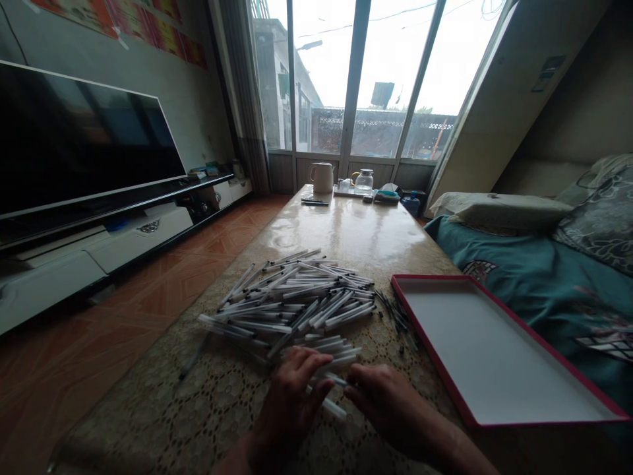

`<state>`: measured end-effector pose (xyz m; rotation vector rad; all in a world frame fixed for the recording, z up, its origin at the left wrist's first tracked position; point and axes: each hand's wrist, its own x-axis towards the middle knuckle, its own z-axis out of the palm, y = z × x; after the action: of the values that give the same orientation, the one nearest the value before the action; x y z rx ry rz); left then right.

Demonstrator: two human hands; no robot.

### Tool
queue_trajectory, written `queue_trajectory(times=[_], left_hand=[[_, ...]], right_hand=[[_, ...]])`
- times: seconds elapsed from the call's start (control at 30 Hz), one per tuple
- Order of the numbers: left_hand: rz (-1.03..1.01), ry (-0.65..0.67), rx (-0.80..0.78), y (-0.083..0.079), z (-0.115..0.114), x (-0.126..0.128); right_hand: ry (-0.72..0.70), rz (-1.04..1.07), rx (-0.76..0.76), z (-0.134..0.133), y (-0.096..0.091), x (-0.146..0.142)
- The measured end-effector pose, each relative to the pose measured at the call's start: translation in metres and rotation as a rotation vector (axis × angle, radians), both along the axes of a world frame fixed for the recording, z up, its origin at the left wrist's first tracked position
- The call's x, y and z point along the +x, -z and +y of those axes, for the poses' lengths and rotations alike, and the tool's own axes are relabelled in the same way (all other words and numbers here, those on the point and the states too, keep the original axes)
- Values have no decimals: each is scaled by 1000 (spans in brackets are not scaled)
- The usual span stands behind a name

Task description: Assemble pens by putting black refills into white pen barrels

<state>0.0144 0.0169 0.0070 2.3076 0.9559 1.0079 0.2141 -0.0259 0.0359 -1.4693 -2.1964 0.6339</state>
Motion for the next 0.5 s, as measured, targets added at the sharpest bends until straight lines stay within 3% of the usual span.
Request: queue_trajectory(times=[0.17, 0.33, 0.4, 0.5], left_hand=[[342, 91, 169, -9, -6, 0], [487, 225, 381, -25, -2, -1], [501, 249, 400, -27, 0, -2], [540, 257, 369, -27, 1, -2]], right_hand=[[-63, 57, -115, -2, -5, 6], [-206, 255, -355, -1, -15, 9], [-219, 243, -344, -1, -15, 8], [-166, 89, -191, -3, -6, 7]])
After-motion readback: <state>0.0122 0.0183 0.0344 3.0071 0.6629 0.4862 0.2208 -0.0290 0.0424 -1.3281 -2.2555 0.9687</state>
